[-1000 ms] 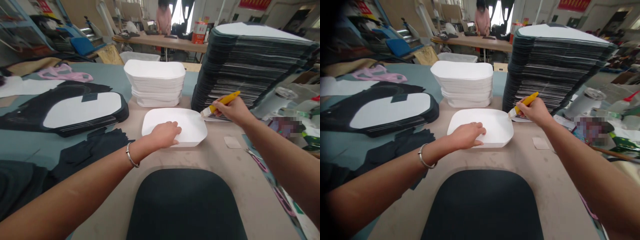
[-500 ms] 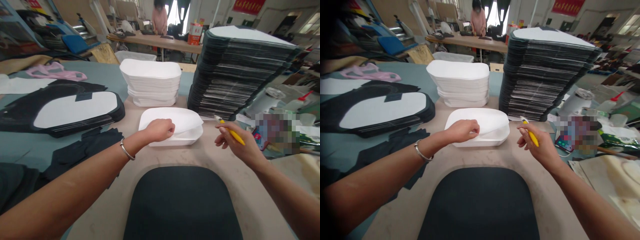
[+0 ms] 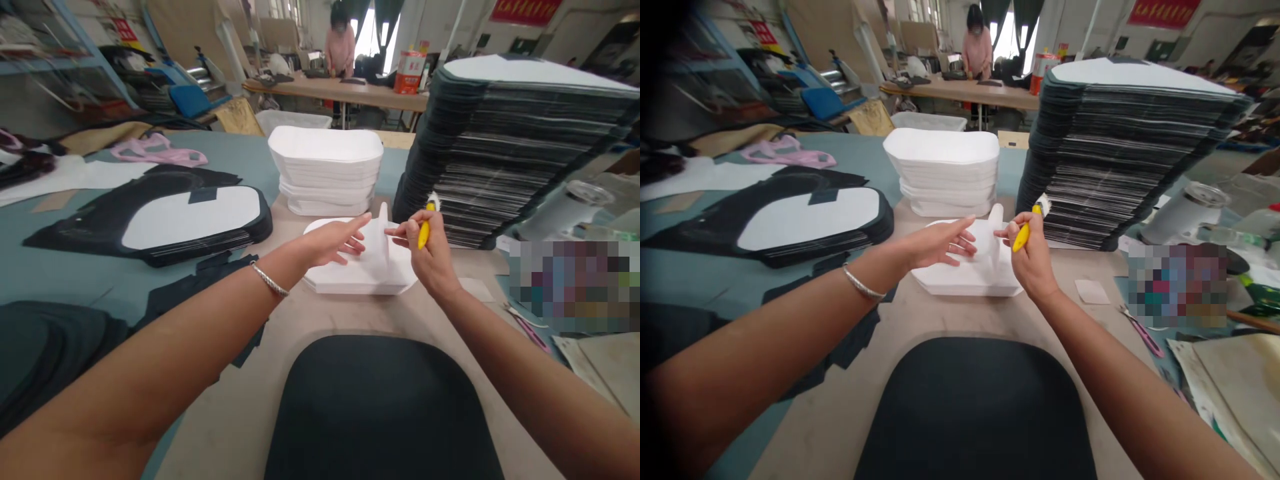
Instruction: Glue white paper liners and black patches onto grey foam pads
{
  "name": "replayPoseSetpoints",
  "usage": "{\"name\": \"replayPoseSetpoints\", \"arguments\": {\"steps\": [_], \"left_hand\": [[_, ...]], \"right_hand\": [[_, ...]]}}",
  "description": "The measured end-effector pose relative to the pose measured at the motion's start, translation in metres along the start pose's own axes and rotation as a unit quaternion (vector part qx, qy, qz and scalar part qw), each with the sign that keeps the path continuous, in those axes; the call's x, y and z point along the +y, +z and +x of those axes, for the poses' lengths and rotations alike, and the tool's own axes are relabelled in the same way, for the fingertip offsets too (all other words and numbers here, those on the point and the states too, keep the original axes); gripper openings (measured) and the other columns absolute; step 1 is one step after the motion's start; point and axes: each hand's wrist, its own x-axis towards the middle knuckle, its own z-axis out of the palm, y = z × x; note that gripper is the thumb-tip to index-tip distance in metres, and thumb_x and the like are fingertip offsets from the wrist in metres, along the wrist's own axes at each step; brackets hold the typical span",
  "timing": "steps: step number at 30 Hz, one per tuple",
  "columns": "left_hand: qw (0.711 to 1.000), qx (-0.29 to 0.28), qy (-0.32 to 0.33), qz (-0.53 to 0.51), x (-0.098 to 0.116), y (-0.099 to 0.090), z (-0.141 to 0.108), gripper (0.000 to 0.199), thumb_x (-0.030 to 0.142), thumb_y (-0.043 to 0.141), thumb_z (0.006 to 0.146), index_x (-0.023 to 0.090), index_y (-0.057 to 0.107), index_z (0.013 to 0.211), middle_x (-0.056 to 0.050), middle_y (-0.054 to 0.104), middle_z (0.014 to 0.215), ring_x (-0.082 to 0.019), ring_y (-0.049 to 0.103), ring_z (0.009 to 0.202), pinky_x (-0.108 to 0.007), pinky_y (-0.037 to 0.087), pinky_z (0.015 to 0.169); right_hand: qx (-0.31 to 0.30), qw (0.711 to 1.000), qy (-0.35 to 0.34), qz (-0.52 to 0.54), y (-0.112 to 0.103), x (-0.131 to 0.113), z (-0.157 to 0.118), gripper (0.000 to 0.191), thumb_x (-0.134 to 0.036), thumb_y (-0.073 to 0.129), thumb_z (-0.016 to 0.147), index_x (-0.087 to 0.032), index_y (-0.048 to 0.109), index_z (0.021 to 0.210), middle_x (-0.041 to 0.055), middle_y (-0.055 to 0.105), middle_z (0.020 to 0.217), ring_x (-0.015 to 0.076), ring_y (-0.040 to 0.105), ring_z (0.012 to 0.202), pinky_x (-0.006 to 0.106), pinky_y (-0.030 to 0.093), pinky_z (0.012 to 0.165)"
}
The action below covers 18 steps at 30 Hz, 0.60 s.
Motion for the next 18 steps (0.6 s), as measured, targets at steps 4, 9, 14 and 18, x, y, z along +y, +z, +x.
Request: {"name": "replayPoseSetpoints", "arguments": {"steps": [4, 9, 14, 18], "left_hand": [[0.984, 0.025, -0.027, -0.174, 0.001, -0.004, 0.005, 0.026, 0.036, 0.075, 0.074, 0.015, 0.065, 0.084, -0.010, 0.071, 0.085, -0.029, 0.067, 0.096, -0.054, 0.050, 0.093], [0.969, 0.104, -0.003, -0.225, -0.011, -0.053, -0.028, 0.015, 0.021, 0.070, 0.072, 0.015, 0.063, 0.083, -0.011, 0.071, 0.092, -0.026, 0.067, 0.103, -0.052, 0.051, 0.097], [0.963, 0.169, 0.007, -0.212, -0.016, -0.078, -0.055, 0.012, 0.024, 0.069, 0.078, 0.014, 0.063, 0.078, -0.012, 0.069, 0.091, -0.026, 0.071, 0.096, -0.043, 0.058, 0.089], [0.971, 0.166, -0.024, -0.173, -0.012, -0.026, -0.026, 0.016, 0.025, 0.073, 0.080, 0.014, 0.063, 0.081, -0.011, 0.067, 0.084, -0.023, 0.069, 0.085, -0.037, 0.058, 0.081]], "right_hand": [[-0.048, 0.999, -0.006, 0.025, 0.016, -0.010, 0.005, 0.034, -0.060, 0.051, 0.099, -0.028, 0.039, 0.102, -0.0020, 0.059, 0.092, 0.0172, 0.073, 0.088, 0.037, 0.062, 0.080], [-0.061, 0.989, 0.002, -0.136, 0.009, 0.014, 0.000, 0.032, -0.048, 0.067, 0.090, -0.026, 0.046, 0.097, -0.0015, 0.059, 0.087, 0.0213, 0.072, 0.085, 0.038, 0.058, 0.078], [-0.084, 0.993, 0.060, -0.052, 0.016, 0.034, -0.010, 0.037, -0.055, 0.065, 0.089, -0.026, 0.044, 0.094, -0.0008, 0.065, 0.082, 0.0211, 0.073, 0.080, 0.040, 0.059, 0.078], [-0.052, 0.997, 0.052, -0.018, 0.019, 0.026, -0.006, 0.043, -0.062, 0.063, 0.088, -0.026, 0.040, 0.095, -0.0006, 0.066, 0.082, 0.0203, 0.074, 0.077, 0.038, 0.062, 0.073]]}}
